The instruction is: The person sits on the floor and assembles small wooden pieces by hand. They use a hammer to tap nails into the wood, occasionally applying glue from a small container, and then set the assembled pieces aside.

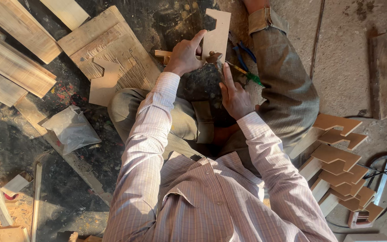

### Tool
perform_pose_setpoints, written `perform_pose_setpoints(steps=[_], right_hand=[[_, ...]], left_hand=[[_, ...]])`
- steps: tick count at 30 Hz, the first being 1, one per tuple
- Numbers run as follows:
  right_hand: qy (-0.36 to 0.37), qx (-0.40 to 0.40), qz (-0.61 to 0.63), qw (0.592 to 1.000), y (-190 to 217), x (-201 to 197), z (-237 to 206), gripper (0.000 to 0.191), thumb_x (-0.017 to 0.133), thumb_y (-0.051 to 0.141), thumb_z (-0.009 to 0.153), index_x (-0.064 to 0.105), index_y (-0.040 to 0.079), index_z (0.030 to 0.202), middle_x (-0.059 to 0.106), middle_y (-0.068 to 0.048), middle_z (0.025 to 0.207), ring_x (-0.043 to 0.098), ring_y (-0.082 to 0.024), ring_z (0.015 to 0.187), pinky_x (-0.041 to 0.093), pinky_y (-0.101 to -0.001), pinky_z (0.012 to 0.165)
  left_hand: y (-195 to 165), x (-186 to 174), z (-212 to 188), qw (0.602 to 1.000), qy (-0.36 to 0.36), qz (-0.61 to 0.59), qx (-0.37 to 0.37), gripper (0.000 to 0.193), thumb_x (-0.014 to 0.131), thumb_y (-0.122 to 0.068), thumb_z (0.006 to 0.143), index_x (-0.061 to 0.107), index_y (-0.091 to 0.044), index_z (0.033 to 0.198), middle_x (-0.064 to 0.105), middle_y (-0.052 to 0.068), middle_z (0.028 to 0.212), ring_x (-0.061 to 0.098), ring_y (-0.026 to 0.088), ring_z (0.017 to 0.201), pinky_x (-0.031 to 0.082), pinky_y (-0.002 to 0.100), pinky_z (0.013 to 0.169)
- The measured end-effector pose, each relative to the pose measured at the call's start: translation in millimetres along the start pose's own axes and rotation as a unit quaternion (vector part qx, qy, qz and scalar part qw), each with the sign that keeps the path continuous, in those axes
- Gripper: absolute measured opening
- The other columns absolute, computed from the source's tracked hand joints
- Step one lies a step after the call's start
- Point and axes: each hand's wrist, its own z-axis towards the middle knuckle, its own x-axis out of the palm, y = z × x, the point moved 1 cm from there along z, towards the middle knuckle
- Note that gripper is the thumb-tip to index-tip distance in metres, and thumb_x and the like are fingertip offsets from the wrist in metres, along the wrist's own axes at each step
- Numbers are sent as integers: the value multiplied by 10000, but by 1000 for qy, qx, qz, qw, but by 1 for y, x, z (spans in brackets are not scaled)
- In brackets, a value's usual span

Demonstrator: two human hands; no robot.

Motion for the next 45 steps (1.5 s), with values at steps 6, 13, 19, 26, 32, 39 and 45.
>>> perform_pose_setpoints(steps=[6, 13, 19, 26, 32, 39, 45], right_hand=[[-285, -172, 118, 936, -6, 7, -5, 594, 499, 274, 1207, 193, 131, 1695, 672, -319, 1309, 769, -383, 946, 639, -433, 739], [-164, -94, 71, 979, -4, 12, 0, 607, 542, 282, 1162, 265, 104, 1673, 726, -279, 1170, 765, -416, 922, 625, -462, 724], [-88, -33, 37, 995, 1, 13, -3, 602, 531, 304, 1167, 248, 173, 1682, 729, -240, 1067, 750, -405, 875, 599, -488, 745], [-340, -152, 174, 912, -4, 13, -10, 612, 522, 248, 1194, 191, 163, 1701, 699, -266, 1211, 760, -373, 982, 626, -449, 802], [-185, -143, 88, 968, -1, 12, -10, 591, 562, 250, 1137, 299, 156, 1657, 746, -255, 1165, 750, -377, 841, 588, -450, 640], [-46, -55, -32, 997, 3, 9, -7, 580, 573, 299, 1123, 335, 219, 1645, 744, -209, 1015, 723, -384, 738, 563, -503, 625], [-215, -121, 51, 968, 6, 5, -9, 624, 534, 251, 1183, 216, 231, 1721, 680, -283, 1199, 721, -426, 949, 609, -483, 768]], left_hand=[[5, 7, -4, 1000, -11, 6, 12, 1016, 920, -232, 719, 383, -144, 1578, 777, 61, 926, 743, 257, 784, 609, 396, 782], [8, 10, -10, 1000, -19, -11, 13, 1008, 895, -201, 703, 388, -143, 1573, 772, 53, 905, 748, 255, 771, 612, 405, 754], [5, 9, -10, 999, -32, -8, 33, 1000, 910, -223, 716, 395, -135, 1569, 779, 61, 920, 754, 258, 789, 617, 403, 764], [1, 5, -11, 999, -25, 0, 21, 994, 888, -212, 720, 385, -128, 1574, 783, 58, 914, 757, 257, 778, 615, 392, 766], [-3, 0, -11, 998, -37, 0, 43, 998, 901, -227, 705, 392, -114, 1557, 779, 60, 891, 749, 272, 749, 603, 413, 725], [-6, 0, -12, 1000, -9, -22, 3, 950, 900, -275, 772, 394, -131, 1563, 771, 74, 885, 748, 282, 780, 603, 416, 765], [-4, 4, -11, 1000, -13, 0, 14, 1009, 882, -171, 704, 375, -105, 1574, 767, 80, 953, 746, 281, 807, 607, 416, 764]])
